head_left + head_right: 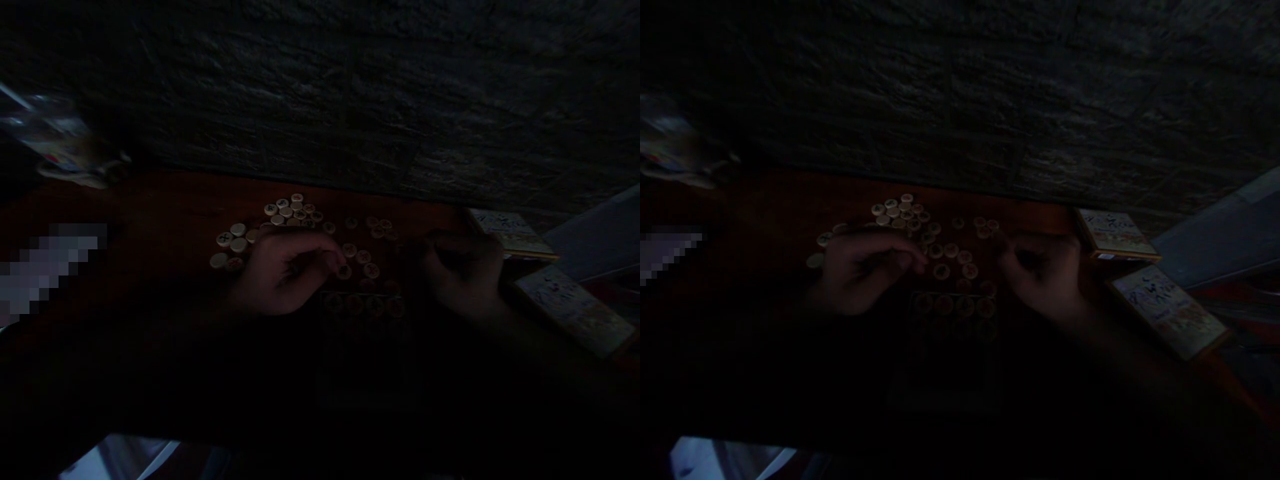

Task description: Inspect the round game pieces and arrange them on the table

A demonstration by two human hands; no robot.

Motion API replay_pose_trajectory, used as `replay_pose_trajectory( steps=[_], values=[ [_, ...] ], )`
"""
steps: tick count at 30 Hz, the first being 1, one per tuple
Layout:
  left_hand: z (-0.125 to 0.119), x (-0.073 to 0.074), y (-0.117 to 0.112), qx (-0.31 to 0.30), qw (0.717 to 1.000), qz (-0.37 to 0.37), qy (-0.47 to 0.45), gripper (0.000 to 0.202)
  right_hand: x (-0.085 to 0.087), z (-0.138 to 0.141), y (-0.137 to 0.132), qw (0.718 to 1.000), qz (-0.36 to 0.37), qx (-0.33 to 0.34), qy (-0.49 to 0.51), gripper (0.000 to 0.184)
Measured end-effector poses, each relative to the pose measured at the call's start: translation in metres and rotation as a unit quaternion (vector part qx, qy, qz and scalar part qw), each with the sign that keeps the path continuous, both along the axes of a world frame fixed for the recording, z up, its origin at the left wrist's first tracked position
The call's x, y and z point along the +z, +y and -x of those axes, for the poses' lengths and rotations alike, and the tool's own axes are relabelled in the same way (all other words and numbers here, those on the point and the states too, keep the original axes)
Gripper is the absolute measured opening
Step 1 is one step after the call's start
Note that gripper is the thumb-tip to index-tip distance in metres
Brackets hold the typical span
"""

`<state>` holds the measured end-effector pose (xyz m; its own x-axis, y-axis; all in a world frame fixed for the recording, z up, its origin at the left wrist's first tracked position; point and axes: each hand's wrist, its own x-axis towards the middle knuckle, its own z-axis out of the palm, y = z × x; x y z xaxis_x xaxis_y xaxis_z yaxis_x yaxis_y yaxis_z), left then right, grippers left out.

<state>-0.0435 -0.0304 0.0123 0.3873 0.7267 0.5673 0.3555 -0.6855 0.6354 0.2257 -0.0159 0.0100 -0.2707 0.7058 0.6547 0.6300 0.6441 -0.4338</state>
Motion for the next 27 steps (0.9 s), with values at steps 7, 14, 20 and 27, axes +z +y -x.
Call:
replay_pose_trajectory(
  steps=[7, 14, 20, 27],
  values=[
    [0.009, -0.001, 0.019, 0.125, 0.99, -0.066, 0.005, 0.017, -0.007, 0.005, 0.001, 0.999, 0.02, 0.032, 0.033, 0.042],
    [0.008, -0.004, 0.016, 0.122, 0.988, -0.057, 0.078, 0.016, -0.006, 0.008, 0.002, 0.997, -0.011, 0.074, 0.026, 0.041],
    [0.009, -0.008, 0.016, 0.118, 0.988, -0.055, 0.079, 0.016, -0.005, 0.01, 0.0, 0.993, -0.063, 0.098, -0.021, 0.036],
    [0.006, -0.005, 0.012, 0.108, 0.989, -0.051, 0.089, 0.016, -0.003, 0.014, -0.007, 0.994, -0.037, 0.1, 0.005, 0.035]
  ],
)
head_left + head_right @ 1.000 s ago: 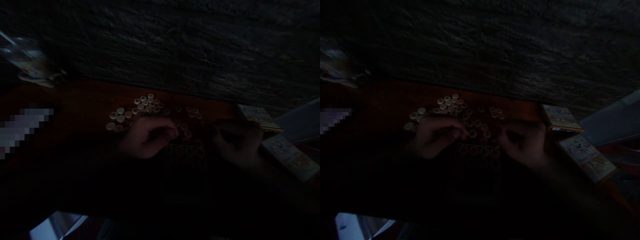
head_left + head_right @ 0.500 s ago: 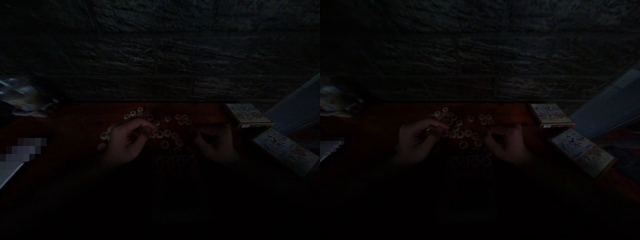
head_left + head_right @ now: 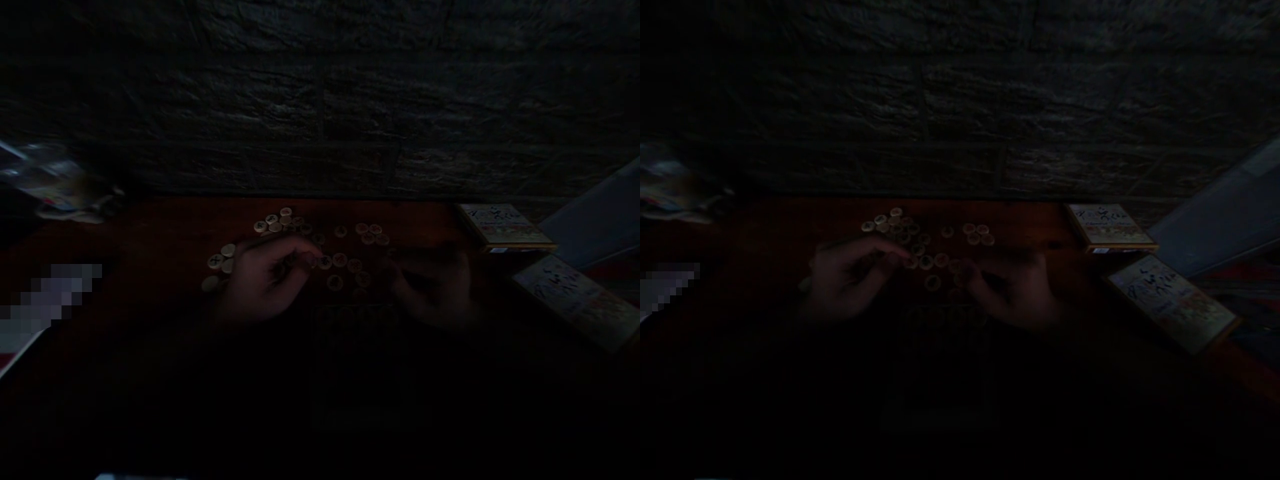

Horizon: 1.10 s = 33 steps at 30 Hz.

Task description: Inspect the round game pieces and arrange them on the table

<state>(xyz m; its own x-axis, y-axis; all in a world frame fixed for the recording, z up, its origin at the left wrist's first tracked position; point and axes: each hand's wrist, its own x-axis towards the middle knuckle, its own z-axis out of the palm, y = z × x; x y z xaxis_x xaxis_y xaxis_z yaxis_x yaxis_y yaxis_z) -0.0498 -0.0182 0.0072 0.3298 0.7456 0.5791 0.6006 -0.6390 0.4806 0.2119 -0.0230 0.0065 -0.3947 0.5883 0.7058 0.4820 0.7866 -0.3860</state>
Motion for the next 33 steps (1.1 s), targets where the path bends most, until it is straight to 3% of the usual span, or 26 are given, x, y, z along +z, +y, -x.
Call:
replay_pose_trajectory(
  steps=[6, 13, 23, 33],
  values=[
    [0.0, 0.0, 0.0, 0.007, 1.0, 0.002, 0.009, 0.018, -0.006, 0.003, -0.004, 0.996, 0.059, -0.025, 0.065, 0.039],
    [0.001, -0.001, 0.001, 0.015, 1.0, 0.015, 0.005, 0.018, -0.014, 0.007, 0.0, 0.947, 0.247, -0.043, 0.2, 0.051],
    [0.0, 0.005, 0.001, 0.02, 0.999, 0.008, 0.024, 0.019, -0.016, 0.007, 0.0, 0.945, 0.262, -0.035, 0.192, 0.054],
    [0.001, 0.0, 0.004, 0.023, 0.999, 0.03, 0.006, 0.017, -0.011, 0.009, -0.001, 0.943, 0.282, -0.024, 0.177, 0.058]
  ],
)
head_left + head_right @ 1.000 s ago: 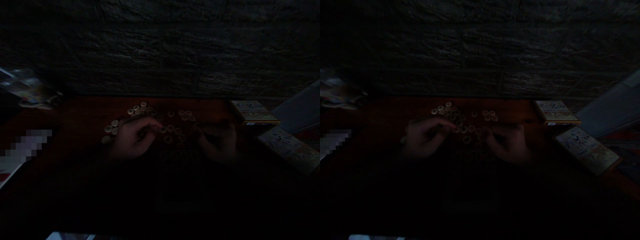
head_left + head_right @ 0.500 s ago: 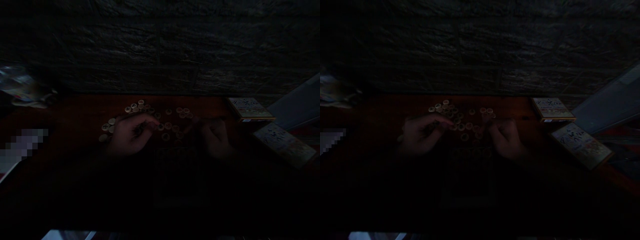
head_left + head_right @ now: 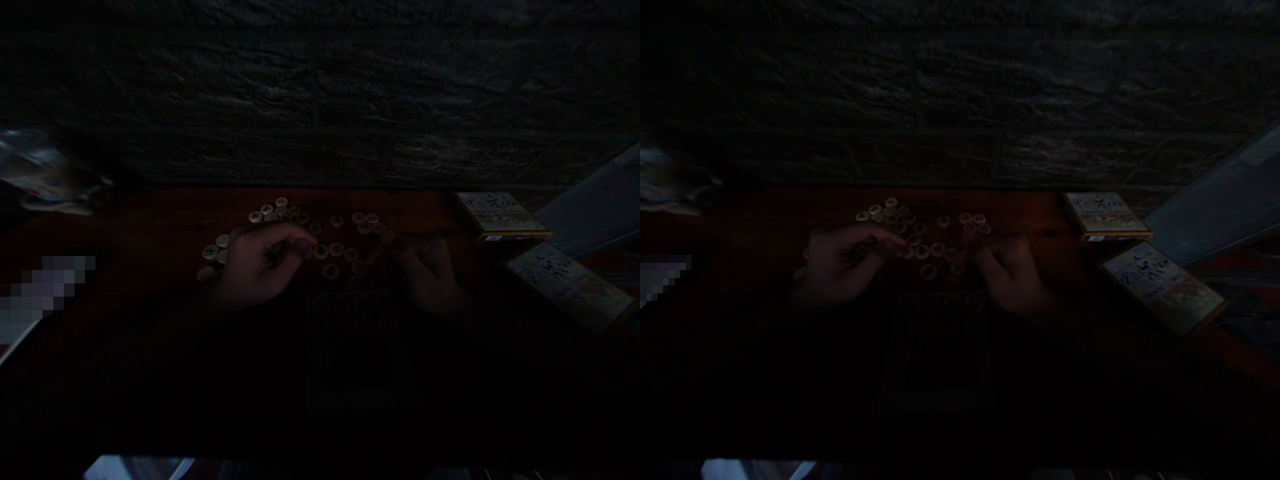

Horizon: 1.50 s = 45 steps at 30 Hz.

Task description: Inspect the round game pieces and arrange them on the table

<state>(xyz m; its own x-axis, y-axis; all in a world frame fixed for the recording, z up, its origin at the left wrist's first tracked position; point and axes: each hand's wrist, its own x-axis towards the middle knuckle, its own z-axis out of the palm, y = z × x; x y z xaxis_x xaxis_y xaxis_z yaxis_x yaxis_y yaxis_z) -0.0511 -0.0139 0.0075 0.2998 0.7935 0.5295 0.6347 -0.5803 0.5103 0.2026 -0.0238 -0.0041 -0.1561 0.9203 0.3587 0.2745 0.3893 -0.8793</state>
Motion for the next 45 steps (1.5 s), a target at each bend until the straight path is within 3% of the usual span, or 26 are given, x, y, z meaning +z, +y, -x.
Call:
replay_pose_trajectory(
  steps=[13, 22, 27, 33, 45],
  values=[
    [0.0, 0.002, 0.0, 0.0, 1.0, -0.016, 0.011, 0.017, -0.001, 0.0, 0.001, 1.0, 0.004, 0.004, 0.01, 0.058],
    [0.0, 0.002, 0.0, 0.009, 0.999, -0.036, 0.015, 0.016, -0.001, -0.001, 0.009, 0.997, -0.015, -0.051, 0.058, 0.031],
    [0.0, 0.0, 0.006, 0.001, 0.996, -0.036, 0.085, 0.019, -0.003, -0.001, 0.009, 0.997, -0.03, -0.055, 0.046, 0.025],
    [-0.002, -0.008, 0.009, -0.047, 0.975, -0.039, 0.213, 0.028, -0.005, -0.003, 0.009, 0.998, -0.037, -0.03, 0.047, 0.026],
    [-0.001, -0.017, 0.014, -0.114, 0.966, -0.029, 0.228, 0.03, -0.004, -0.002, 0.007, 0.998, -0.026, -0.024, 0.061, 0.029]
  ],
)
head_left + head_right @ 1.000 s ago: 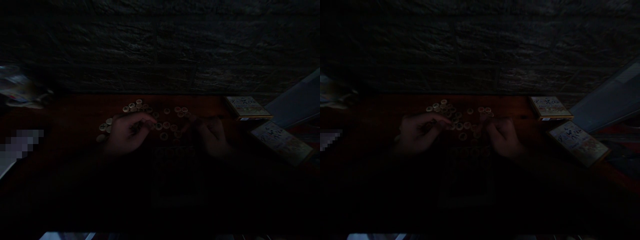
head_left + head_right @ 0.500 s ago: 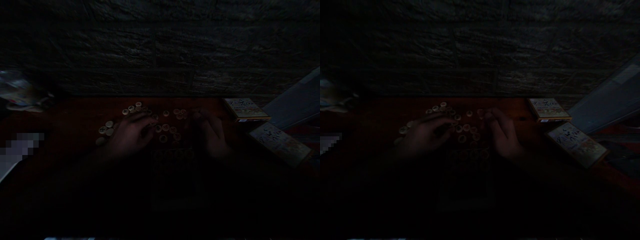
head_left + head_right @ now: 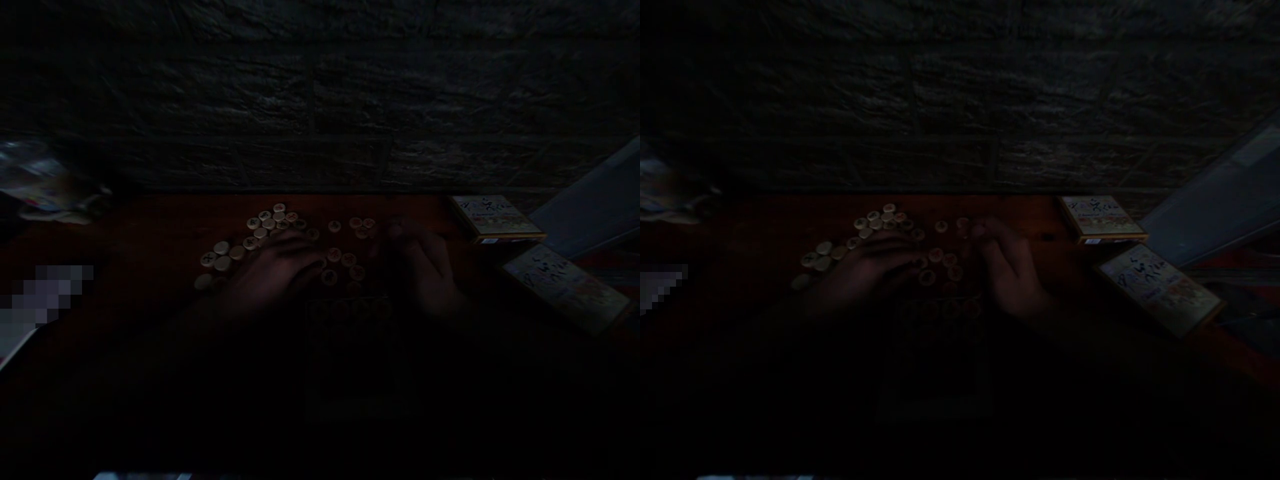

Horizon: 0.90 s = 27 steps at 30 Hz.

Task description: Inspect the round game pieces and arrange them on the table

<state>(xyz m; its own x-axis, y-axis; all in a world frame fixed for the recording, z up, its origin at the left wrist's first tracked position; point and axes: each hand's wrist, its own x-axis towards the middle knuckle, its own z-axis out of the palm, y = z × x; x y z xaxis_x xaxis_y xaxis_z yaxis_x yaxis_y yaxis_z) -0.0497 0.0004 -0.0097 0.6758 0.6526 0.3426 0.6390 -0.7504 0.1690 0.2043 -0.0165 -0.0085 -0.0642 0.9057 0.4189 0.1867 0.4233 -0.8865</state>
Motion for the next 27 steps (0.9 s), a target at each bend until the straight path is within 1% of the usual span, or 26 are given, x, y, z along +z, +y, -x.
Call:
replay_pose_trajectory(
  steps=[3, 6, 10, 13, 18, 21, 25, 27],
  values=[
    [-0.001, 0.003, -0.004, 0.017, 1.0, -0.01, 0.003, 0.03, -0.001, 0.0, 0.0, 1.0, -0.008, 0.006, -0.005, 0.03],
    [-0.003, 0.005, -0.007, 0.025, 0.999, -0.019, -0.018, 0.03, -0.002, -0.001, 0.001, 1.0, -0.016, 0.016, -0.007, 0.028],
    [-0.003, 0.007, -0.009, 0.011, 0.996, -0.054, -0.072, 0.025, -0.003, -0.002, 0.0, 1.0, -0.019, 0.021, -0.008, 0.026],
    [-0.003, 0.007, -0.008, -0.007, 0.993, -0.074, -0.094, 0.02, -0.001, -0.001, -0.001, 1.0, -0.016, 0.017, -0.012, 0.026],
    [-0.005, 0.008, -0.008, -0.015, 0.991, -0.055, -0.121, 0.022, 0.0, 0.001, -0.001, 1.0, -0.016, 0.008, -0.014, 0.028],
    [-0.005, 0.009, -0.01, -0.013, 0.991, -0.043, -0.128, 0.021, -0.001, 0.0, -0.001, 0.999, -0.028, 0.015, -0.024, 0.029],
    [-0.006, 0.011, -0.015, 0.013, 0.992, -0.01, -0.127, 0.021, -0.001, -0.001, -0.001, 0.998, -0.037, 0.021, -0.037, 0.029],
    [-0.007, 0.012, -0.018, 0.024, 0.991, -0.009, -0.133, 0.021, 0.0, -0.002, -0.002, 0.997, -0.049, 0.023, -0.053, 0.028]
  ],
)
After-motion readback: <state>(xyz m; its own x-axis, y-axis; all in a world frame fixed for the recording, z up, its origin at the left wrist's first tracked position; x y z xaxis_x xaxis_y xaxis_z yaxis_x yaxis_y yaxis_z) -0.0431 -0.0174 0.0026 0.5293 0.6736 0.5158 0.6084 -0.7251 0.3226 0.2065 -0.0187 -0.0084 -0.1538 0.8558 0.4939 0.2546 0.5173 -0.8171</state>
